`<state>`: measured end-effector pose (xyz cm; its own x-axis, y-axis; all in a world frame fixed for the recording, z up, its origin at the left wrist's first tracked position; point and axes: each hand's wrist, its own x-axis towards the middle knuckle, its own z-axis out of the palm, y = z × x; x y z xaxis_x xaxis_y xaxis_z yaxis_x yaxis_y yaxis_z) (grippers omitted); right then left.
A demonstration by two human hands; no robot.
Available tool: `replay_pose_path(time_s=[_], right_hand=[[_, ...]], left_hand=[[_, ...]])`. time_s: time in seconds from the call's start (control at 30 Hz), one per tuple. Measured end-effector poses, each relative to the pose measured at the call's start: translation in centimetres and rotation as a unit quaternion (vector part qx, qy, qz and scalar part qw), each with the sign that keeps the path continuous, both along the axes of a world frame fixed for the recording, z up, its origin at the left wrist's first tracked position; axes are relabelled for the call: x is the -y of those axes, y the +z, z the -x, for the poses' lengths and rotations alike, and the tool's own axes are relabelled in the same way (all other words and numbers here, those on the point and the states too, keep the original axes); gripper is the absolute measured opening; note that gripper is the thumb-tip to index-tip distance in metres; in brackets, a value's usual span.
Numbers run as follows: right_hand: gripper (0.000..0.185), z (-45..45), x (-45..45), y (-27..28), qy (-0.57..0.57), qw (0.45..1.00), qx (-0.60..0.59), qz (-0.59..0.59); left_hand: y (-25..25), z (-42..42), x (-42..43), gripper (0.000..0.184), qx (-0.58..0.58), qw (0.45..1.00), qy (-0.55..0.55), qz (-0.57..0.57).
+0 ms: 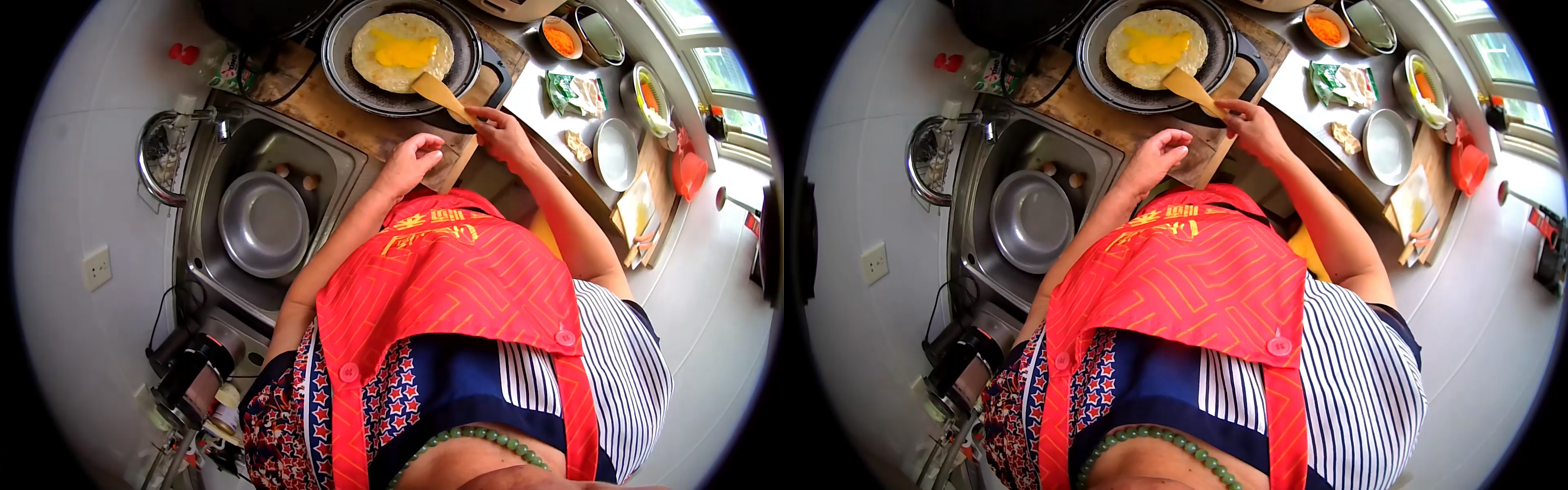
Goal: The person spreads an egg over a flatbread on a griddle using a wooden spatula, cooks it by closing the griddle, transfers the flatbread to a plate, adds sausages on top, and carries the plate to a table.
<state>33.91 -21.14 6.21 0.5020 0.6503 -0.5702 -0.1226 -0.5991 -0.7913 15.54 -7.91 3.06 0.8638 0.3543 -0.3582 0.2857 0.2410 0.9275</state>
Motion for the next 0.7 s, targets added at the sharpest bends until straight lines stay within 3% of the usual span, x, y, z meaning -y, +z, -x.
replay_pose_path(time_s=[0.07,0.27,0.4,0.7], right_hand=[[0.033,1.6,-0.8,0.5,-0.036,0.996,-0.061,-0.059],[0.033,4.0,-1.3,-1.5,-0.069,0.996,-0.048,-0.033],[0.036,4.0,-0.5,0.0,-0.104,0.984,-0.139,-0.031],[0.035,5.4,0.5,-0.9,-0.1,0.988,-0.109,-0.038]], left_hand=[[-0.2,0.1,0.3,0.025,0.0,1.0,-0.013,-0.009],[-0.7,1.0,0.1,0.026,-0.012,0.998,-0.063,-0.002],[-0.2,1.6,0.4,0.027,-0.025,0.997,-0.069,0.031],[-0.7,2.0,1.3,0.026,-0.028,0.996,-0.074,0.042]])
